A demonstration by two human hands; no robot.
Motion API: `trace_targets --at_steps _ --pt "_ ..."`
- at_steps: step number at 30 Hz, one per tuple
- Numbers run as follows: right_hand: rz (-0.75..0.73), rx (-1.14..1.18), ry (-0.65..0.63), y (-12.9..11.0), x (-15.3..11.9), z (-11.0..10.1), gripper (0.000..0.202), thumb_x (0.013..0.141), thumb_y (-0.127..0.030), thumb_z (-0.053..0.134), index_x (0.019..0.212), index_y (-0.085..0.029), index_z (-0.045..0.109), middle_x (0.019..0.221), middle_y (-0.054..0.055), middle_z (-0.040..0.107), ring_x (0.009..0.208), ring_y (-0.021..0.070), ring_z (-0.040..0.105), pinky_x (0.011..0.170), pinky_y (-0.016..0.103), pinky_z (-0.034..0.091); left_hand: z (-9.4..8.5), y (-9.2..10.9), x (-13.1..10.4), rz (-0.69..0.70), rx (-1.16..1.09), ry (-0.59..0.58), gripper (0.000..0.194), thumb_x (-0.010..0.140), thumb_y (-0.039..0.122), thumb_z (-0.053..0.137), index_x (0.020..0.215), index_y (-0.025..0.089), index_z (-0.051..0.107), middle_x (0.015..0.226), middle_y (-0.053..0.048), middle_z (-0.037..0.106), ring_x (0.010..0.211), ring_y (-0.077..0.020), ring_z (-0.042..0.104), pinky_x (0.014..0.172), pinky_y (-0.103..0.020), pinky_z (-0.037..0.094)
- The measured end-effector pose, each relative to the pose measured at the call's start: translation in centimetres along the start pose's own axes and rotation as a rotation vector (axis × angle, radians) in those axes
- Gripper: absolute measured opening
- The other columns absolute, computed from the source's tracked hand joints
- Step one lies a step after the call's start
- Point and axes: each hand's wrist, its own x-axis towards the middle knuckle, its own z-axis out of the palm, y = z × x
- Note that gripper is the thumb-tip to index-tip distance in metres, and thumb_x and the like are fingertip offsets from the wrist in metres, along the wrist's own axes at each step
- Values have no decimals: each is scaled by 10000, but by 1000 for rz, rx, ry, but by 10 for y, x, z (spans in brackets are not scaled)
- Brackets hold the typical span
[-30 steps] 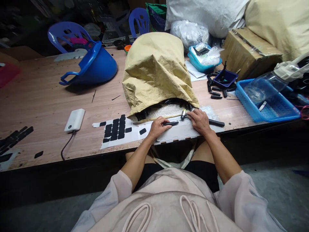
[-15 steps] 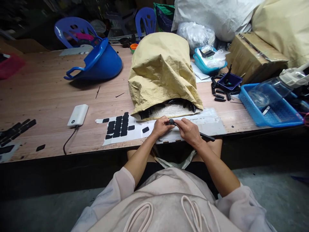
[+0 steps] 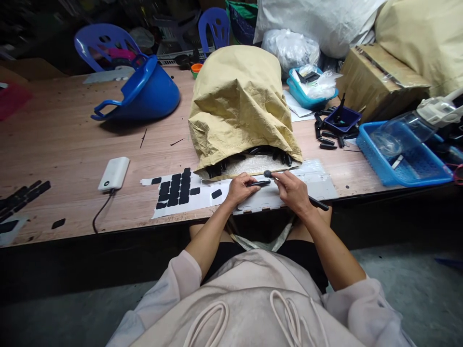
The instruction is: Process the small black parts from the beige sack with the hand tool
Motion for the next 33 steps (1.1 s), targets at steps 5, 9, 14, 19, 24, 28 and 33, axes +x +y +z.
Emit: trace_targets --at_steps 5,9,14,19,24,28,33 --pt "-16 -179 -12 35 15 -10 288 1035 -315 526 1195 -281 764 970 58 723 924 212 658 746 310 481 0 3 -2 7 47 12 161 732 146 865 856 221 794 854 18 665 789 -147 638 762 -276 512" --pt "-127 -261 -85 58 17 -7 283 1038 -307 522 1136 -255 783 908 67 705 909 230 609 803 342 463 0 3 -3 8 71 -2 206 719 166 884 893 230 795 874 19 674 783 -147 641 770 -276 522" --pt "-142 -258 -96 67 10 1 290 1044 -338 514 1143 -246 770 975 83 711 909 245 572 828 380 440 -1 1 1 8 99 -15 155 779 210 862 918 237 798 903 10 684 806 -151 650 781 -277 518" --pt "-112 -244 -114 66 9 3 278 1030 -330 528 1166 -259 760 979 87 689 937 255 565 829 388 428 -5 12 -22 101 54 -14 141 859 291 811 982 230 778 983 -23 700 819 -153 638 773 -275 526" --pt "-106 -257 -117 64 9 3 269 1032 -312 525 1159 -255 755 980 88 684 940 254 559 829 382 416 13 19 -97 331 -44 -311 242 993 414 663 1126 239 764 985 -60 760 854 -172 689 825 -286 552" --pt "-106 -270 -121 63 9 4 261 1030 -309 531 1162 -247 748 983 88 683 945 256 559 818 381 409 47 -6 -128 55 64 -475 236 979 390 671 1149 265 775 1033 -49 798 909 -209 751 863 -306 573" --pt "-106 -278 -130 63 9 3 250 1020 -298 545 1168 -256 742 989 84 684 949 257 564 815 382 409 71 -31 -111 -386 232 -594 464 989 434 645 1436 313 651 1426 -96 708 1289 -311 693 1052 -406 552"
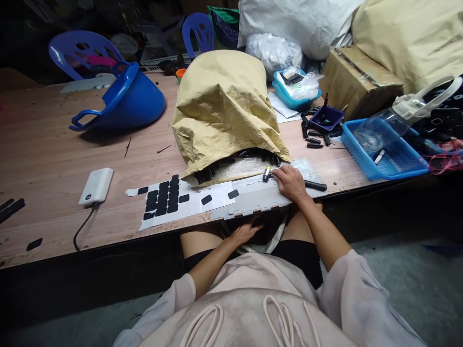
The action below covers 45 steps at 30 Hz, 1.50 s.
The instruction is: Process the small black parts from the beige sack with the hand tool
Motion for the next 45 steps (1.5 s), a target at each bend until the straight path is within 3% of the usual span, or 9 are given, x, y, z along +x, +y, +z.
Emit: trace_targets --at_steps 5,8,10,15,18,25,31,35,45 --pt "0 -5 0 0 0 0 260 1028 -305 529 1170 -251 740 995 87 687 953 260 564 820 388 412 -24 14 -12 225 90 -174 442 888 329 764 1322 250 742 1314 -119 763 1225 -323 716 1012 -386 555" --pt "7 -3 -1 -1 -1 1 264 1031 -304 523 1174 -253 739 1001 90 687 958 263 564 821 391 410 -63 26 -24 474 -53 -339 272 854 357 795 1099 244 823 931 -36 814 852 -218 753 801 -283 567" --pt "11 2 -1 -1 -1 1 263 1028 -303 524 1176 -258 737 1001 89 684 961 265 562 821 392 407 -101 34 -21 517 -169 -316 245 912 399 726 1067 236 825 852 -13 790 733 -173 711 704 -247 550" --pt "7 1 11 -1 -1 1 254 1028 -305 528 1164 -258 737 988 82 682 953 259 565 830 386 415 -190 47 23 292 68 594 274 941 180 626 1166 212 781 1062 -98 780 1004 -254 720 946 -366 570" --pt "4 0 13 -1 0 1 256 1031 -308 524 1161 -254 738 980 82 684 944 256 566 835 386 422 -212 51 49 69 276 703 350 917 59 579 1194 188 749 1192 -182 746 1114 -332 706 986 -450 553" --pt "14 27 -4 -1 -1 1 266 1033 -311 520 1171 -253 739 991 86 681 946 257 555 829 390 416 -208 50 57 -16 370 637 339 940 75 587 1234 220 672 1216 -177 715 1112 -340 686 928 -426 529" --pt "28 20 -13 -5 0 -1 265 1046 -316 514 1169 -247 739 993 87 683 947 255 556 832 385 417 -177 54 27 349 374 671 149 972 205 644 1106 248 692 1134 -110 721 1107 -313 608 966 -417 475" --pt "32 7 -31 -6 0 -2 265 1043 -306 522 1182 -247 739 1011 88 688 964 255 565 838 383 421 -144 53 14 500 277 557 145 959 232 679 1097 260 715 1085 -65 728 1054 -277 601 956 -394 466" --pt "18 5 -15 0 -1 0 258 1013 -281 554 1182 -241 745 1015 90 690 977 259 580 838 387 434 -121 40 30 442 31 577 195 837 252 848 1019 243 781 1009 -38 697 1041 -243 625 980 -378 479"
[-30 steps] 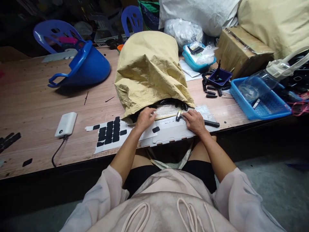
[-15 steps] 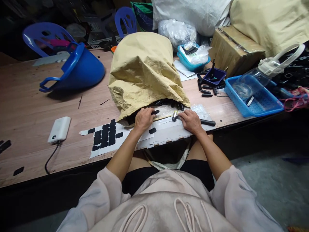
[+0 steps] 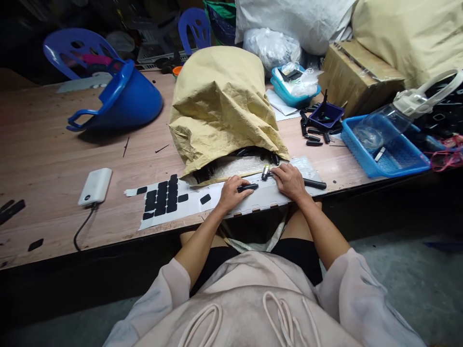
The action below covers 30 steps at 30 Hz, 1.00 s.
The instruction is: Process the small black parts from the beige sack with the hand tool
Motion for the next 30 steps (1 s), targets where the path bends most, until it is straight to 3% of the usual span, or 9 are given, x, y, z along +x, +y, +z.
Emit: trace_targets --at_steps 5,10,15,20,24,30 --pt "-19 35 26 -6 2 -8 274 1035 -293 521 1193 -262 744 970 79 686 947 244 607 819 361 469 0 -1 2 -16 -43 2 179 821 222 860 986 239 793 990 -27 714 1015 -231 634 963 -375 490" --pt "-30 224 87 -48 1 -21 311 1072 -292 478 1293 -278 697 1042 52 717 944 193 677 803 290 521 0 0 3 -42 -65 -1 164 802 221 877 932 242 780 965 -12 711 1003 -225 634 945 -371 489" --pt "-66 293 48 -81 -2 -21 327 1076 -274 481 1318 -279 700 979 43 721 894 185 696 786 282 535 2 1 4 -53 -60 4 149 806 249 882 878 231 753 945 -13 691 1002 -228 627 926 -374 481" --pt "-72 226 -15 -78 -6 -20 319 1062 -271 508 1286 -289 733 923 36 710 818 174 685 689 269 510 3 1 4 -59 -66 15 165 787 249 895 842 225 741 916 -9 684 979 -222 621 904 -367 476" --pt "-17 276 37 -69 -9 -24 335 1068 -290 494 1316 -299 719 974 46 723 899 186 699 773 279 538 3 1 4 -62 -90 18 151 797 227 880 906 250 777 941 -5 698 1000 -217 623 942 -371 476" --pt "-1 262 22 -55 -12 -23 314 1052 -295 508 1262 -299 741 958 43 736 872 185 698 743 283 531 2 1 4 -64 -80 14 163 786 217 887 912 242 786 945 -13 706 1002 -224 629 940 -377 484"
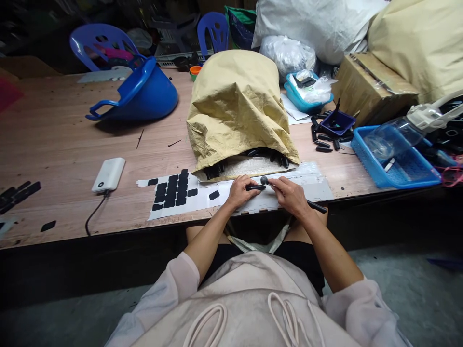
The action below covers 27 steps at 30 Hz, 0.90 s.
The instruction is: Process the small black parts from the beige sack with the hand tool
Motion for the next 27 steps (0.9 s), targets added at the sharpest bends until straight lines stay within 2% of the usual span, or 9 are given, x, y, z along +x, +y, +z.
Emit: trace_targets --at_steps 4,8,14,16,18,21,23,25,27 --pt "15 -43 67 25 7 -4 305 1053 -323 522 1265 -283 737 1018 50 748 898 189 695 760 294 528 -1 0 -1 15 18 -9 162 782 202 878 901 238 775 957 -15 708 1006 -230 629 945 -382 490" --pt "-54 -168 30 49 13 -2 289 1049 -328 526 1190 -256 767 991 61 740 922 212 665 761 316 503 0 -1 -1 16 26 -8 176 772 198 881 900 237 767 957 -16 708 1008 -238 627 953 -392 493" --pt "-100 -234 25 56 10 8 303 1042 -295 507 1193 -249 765 1005 88 718 949 254 577 870 385 480 -4 0 -3 92 82 0 139 819 261 855 916 233 760 966 -34 704 1005 -250 622 942 -411 501" --pt "-99 -227 14 55 10 8 298 1034 -284 517 1204 -253 760 999 88 707 950 256 565 873 391 471 -3 8 -19 205 102 8 122 893 324 794 959 227 757 985 -58 707 999 -255 621 936 -422 502" --pt "-95 -227 5 54 10 8 293 1033 -283 520 1203 -249 757 987 86 696 944 253 561 864 385 464 4 17 -46 362 81 -46 190 985 390 683 1035 219 750 1001 -82 714 980 -250 631 922 -416 510" --pt "-86 -245 6 53 10 9 287 1040 -295 516 1190 -239 754 977 86 685 942 252 561 851 378 458 28 24 -93 504 16 -272 298 1057 437 551 1142 215 730 992 -83 729 928 -221 672 869 -363 539" --pt "-78 -250 7 53 10 9 288 1043 -302 512 1189 -238 751 980 88 682 948 253 564 853 379 459 48 19 -113 402 37 -403 297 1054 435 549 1166 227 731 1029 -79 742 953 -224 705 865 -346 558" --pt "-71 -245 1 52 11 9 288 1043 -302 507 1191 -245 748 987 89 681 958 256 567 866 383 465 67 7 -118 163 82 -498 283 1040 415 570 1194 245 736 1096 -78 760 1025 -247 733 889 -348 577" --pt "-65 -233 -6 52 11 8 288 1038 -297 506 1192 -253 746 994 91 683 964 261 568 881 396 472 80 -5 -114 -80 116 -566 311 1037 396 573 1280 267 720 1216 -82 765 1150 -274 728 960 -366 579"
